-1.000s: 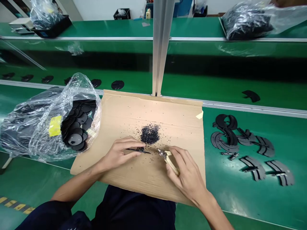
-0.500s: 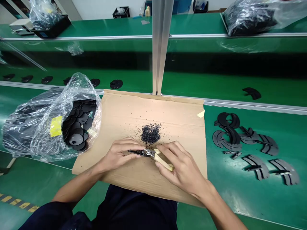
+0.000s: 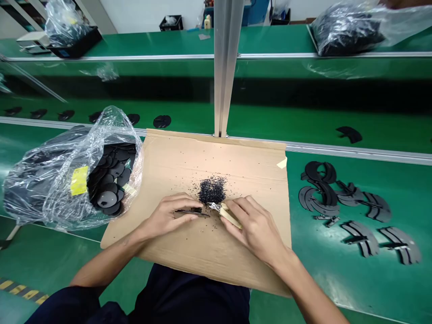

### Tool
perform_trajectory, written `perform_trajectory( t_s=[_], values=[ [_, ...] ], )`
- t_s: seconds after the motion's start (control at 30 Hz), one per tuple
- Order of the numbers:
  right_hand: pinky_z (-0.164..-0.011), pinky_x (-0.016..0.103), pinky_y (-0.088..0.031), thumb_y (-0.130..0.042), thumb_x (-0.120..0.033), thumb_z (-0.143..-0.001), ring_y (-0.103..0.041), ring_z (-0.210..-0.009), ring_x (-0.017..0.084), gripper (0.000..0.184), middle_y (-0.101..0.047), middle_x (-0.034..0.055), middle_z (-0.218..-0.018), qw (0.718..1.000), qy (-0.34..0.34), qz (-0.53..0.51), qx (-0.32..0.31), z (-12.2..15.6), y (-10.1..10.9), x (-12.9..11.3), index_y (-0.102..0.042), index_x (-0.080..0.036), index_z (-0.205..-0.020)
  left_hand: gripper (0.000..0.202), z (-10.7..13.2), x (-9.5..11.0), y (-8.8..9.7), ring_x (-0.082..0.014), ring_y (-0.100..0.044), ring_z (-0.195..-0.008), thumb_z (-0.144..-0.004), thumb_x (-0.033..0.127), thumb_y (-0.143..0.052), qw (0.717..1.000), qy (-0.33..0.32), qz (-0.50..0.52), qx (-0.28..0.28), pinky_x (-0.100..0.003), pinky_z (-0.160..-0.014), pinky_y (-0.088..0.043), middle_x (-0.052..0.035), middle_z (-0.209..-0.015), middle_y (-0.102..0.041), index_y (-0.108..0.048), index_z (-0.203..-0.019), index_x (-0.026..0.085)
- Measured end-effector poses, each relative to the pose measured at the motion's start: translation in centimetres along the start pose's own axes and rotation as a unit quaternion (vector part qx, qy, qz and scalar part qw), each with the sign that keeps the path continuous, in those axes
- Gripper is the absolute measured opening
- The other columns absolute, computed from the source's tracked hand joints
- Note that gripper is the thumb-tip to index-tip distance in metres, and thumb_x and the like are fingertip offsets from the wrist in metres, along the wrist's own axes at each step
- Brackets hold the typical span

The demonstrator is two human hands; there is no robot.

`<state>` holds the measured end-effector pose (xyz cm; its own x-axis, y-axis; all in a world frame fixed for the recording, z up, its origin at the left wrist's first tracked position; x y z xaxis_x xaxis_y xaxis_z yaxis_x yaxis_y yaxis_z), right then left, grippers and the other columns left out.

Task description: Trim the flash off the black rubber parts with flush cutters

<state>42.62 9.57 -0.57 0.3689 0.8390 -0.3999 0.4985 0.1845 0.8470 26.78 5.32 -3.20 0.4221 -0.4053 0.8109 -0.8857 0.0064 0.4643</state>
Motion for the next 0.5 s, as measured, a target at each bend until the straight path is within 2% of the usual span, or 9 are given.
perform_trajectory(
  t_s=[0.13,0.23,0.3,0.37,0.43,0.5],
  values=[
    [-0.074,0.041,-0.057,-0.052,-0.028,-0.103,-0.065,-0.088,0.026,0.023,-0.072,0.0132,-0.103,0.998,0.012,0.06,-0.017,-0.3,-0.3,-0.2,-0.066,-0.015,-0.116,0.024,-0.5,-0.1,-0.9,-0.0203,-0.068,-0.093,-0.097,0.028,-0.064,0.995,-0.003,-0.09,-0.042,-0.037,-0.085,-0.056,-0.0073,-0.099,-0.076,-0.071,-0.118,0.021],
    [-0.073,0.043,-0.058,-0.052,-0.03,-0.102,-0.065,-0.086,0.027,0.025,-0.072,0.0134,-0.1,0.997,-0.015,0.076,-0.014,-0.2,0.7,0.7,-0.068,-0.014,-0.113,0.021,-0.6,-0.8,0.4,-0.0215,-0.067,-0.094,-0.097,0.027,-0.064,0.991,0.008,-0.13,0.002,-0.04,-0.088,-0.055,-0.0075,-0.101,-0.077,-0.072,-0.115,0.021],
    [-0.075,0.044,-0.059,-0.053,-0.031,-0.101,-0.067,-0.088,0.028,0.025,-0.073,0.0126,-0.101,0.998,-0.043,0.048,-0.01,0.0,1.5,1.3,-0.068,-0.015,-0.114,0.02,-0.4,-1.8,1.6,-0.0199,-0.068,-0.091,-0.097,0.027,-0.064,0.994,0.047,-0.091,0.047,-0.036,-0.084,-0.056,-0.008,-0.102,-0.076,-0.071,-0.114,0.02],
    [-0.082,0.045,-0.061,-0.054,-0.03,-0.1,-0.069,-0.099,0.028,0.025,-0.072,0.0123,-0.114,0.998,-0.06,-0.014,-0.024,0.2,1.5,1.4,-0.069,-0.019,-0.116,0.019,0.1,-3.2,2.2,-0.0177,-0.069,-0.087,-0.095,0.03,-0.066,0.991,0.106,-0.017,0.084,-0.031,-0.079,-0.057,-0.0078,-0.101,-0.075,-0.07,-0.11,0.018],
    [-0.091,0.043,-0.061,-0.057,-0.028,-0.098,-0.067,-0.116,0.028,0.024,-0.065,0.0127,-0.133,0.993,-0.062,-0.085,-0.047,0.3,0.8,0.8,-0.07,-0.02,-0.117,0.021,0.5,-4.1,1.7,-0.0167,-0.071,-0.086,-0.092,0.033,-0.071,0.981,0.149,0.077,0.098,-0.028,-0.077,-0.057,-0.0073,-0.098,-0.075,-0.068,-0.103,0.016],
    [-0.093,0.042,-0.061,-0.061,-0.027,-0.096,-0.065,-0.12,0.028,0.024,-0.063,0.0135,-0.136,0.988,-0.052,-0.13,-0.058,0.1,-0.2,-0.2,-0.071,-0.02,-0.117,0.023,0.5,-4.0,0.6,-0.017,-0.072,-0.089,-0.089,0.035,-0.074,0.97,0.155,0.164,0.089,-0.028,-0.079,-0.059,-0.0074,-0.096,-0.074,-0.065,-0.097,0.015]
  ],
)
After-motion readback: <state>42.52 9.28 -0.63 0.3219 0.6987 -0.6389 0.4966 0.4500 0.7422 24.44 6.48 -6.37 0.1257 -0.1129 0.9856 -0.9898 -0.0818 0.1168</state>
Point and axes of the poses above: each hand's wrist, its own z-axis away from the middle knuckle, its own y-axis out of the back of the hand, x = y × z, the point moved 9 cm from there along -z, towards the middle knuckle
